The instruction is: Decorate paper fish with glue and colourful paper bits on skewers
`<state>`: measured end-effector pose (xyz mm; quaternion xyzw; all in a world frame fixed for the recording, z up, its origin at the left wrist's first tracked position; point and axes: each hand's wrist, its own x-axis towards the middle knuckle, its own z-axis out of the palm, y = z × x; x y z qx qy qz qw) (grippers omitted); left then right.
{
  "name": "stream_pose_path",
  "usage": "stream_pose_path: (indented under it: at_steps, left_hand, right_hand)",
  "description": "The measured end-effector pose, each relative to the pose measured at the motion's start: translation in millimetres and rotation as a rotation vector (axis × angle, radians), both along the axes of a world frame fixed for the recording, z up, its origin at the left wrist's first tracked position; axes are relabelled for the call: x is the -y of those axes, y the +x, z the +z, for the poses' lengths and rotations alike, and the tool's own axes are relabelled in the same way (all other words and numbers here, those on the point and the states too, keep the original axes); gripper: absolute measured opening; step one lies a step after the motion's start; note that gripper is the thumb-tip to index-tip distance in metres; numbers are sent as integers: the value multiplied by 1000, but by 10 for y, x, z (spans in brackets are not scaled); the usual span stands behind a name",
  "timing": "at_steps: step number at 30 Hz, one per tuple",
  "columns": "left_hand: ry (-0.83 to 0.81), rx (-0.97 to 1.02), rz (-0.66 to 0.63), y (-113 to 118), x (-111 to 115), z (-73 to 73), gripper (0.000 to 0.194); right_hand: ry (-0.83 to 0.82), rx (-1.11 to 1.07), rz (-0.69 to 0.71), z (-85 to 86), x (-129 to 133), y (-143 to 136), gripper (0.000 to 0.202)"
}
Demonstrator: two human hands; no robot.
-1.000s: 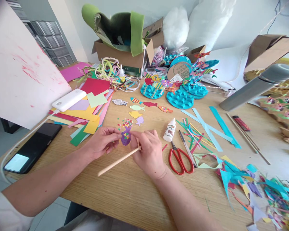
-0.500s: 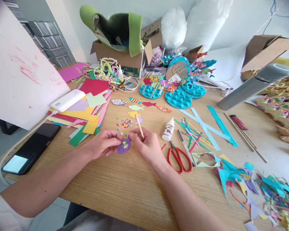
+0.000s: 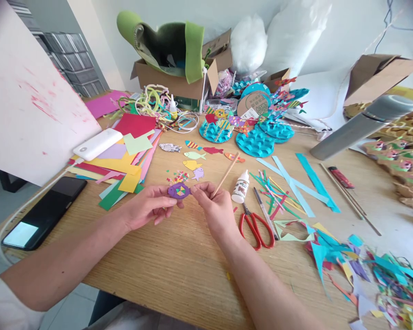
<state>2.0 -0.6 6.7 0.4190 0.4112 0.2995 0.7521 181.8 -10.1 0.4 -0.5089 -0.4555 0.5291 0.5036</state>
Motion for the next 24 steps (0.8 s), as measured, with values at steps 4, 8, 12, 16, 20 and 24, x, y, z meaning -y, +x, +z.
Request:
stream_pose_path:
  at_steps: [4,8,12,16,20,24]
  left_hand:
    - [29,-29,94,17,6,0,29]
    - [45,-9,172,2,-13,0,24]
    - [42,19,211,-20,-25,8,22]
    - [35,43,212,-10,-14,29,26]
    - [48,41,247,24,5,25,29]
    - [56,37,283,32,5,0,29]
  right_hand:
    - [19,41,23,5,20,-23,32]
    - [-5,121,69,-14,40,-23,33]
    - [-29,171,148,-30,66,-32,32]
    - [-38,158,137,-42,87,-58,33]
    - [-44,110,112,-59,97,-91,35]
    - [-43,130,144,-58,114,-129,38]
